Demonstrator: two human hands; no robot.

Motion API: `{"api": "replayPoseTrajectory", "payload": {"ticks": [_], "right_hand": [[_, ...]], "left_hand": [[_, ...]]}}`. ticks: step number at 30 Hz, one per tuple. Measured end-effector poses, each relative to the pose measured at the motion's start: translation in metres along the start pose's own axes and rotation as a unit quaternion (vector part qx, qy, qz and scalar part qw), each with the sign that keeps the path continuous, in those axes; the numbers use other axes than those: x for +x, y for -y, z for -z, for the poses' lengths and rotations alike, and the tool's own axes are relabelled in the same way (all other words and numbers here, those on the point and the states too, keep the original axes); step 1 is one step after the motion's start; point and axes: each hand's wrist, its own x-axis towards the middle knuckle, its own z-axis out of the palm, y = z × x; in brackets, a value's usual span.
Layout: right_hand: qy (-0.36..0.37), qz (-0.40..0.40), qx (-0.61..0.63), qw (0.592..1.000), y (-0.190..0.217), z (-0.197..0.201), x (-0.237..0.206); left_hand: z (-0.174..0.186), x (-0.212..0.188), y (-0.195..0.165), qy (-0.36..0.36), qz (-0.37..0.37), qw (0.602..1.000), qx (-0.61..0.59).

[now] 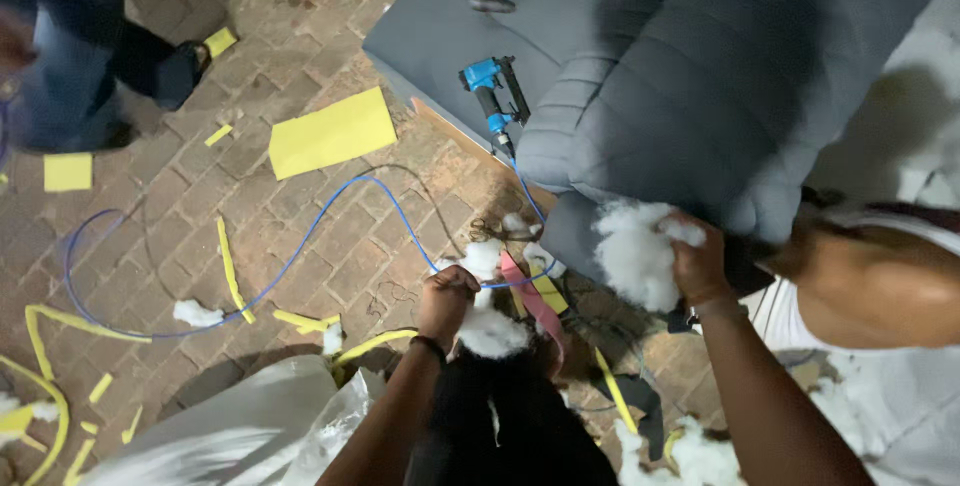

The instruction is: The person stuffs white fiberfill into the armrest of a gray sofa frame and holds the fabric taut while driving fasteners with a blue pneumatic nail gun. They then walk to a workbench, load a strip of nails into the tool, and reconnect the blue air hose to the nail gun.

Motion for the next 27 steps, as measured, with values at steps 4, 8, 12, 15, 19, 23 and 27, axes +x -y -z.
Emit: {"api": "replayPoseTrajectory", "payload": {"ticks": [4, 8, 12, 15, 19, 23, 27], "right_hand": [[0.023, 0.144, -0.168, 0.975, -0.014, -0.001, -0.001], [0.041, 0.009, -0.121, 0.992, -0.024, -0.011, 0.000], [-0.013, -0.170, 0.215, 0.962, -0.021, -0.016, 0.003], [-0.027, -0.158, 0.205, 0.965, -0.026, -0.013, 0.004], [0.011, -0.097, 0.254, 0.962, -0.034, -0.012, 0.017], [0.090, -0.044, 0.333, 0.938, -0.036, -0.010, 0.040], [0.147, 0.004, 0.359, 0.922, -0.041, 0.037, 0.035]], "left_hand": [[-0.011, 0.014, -0.001, 0.099, 0.047, 0.994, -0.009], [-0.037, 0.016, -0.016, 0.211, 0.111, 0.965, 0.113], [-0.065, 0.001, -0.015, 0.283, -0.090, 0.926, 0.231], [-0.095, -0.022, -0.006, 0.285, -0.047, 0.891, 0.352], [-0.144, -0.065, -0.001, 0.207, -0.101, 0.915, 0.332], [-0.213, -0.099, 0.006, 0.085, -0.099, 0.916, 0.380], [-0.292, -0.124, 0.039, 0.011, -0.086, 0.965, 0.249]]}}
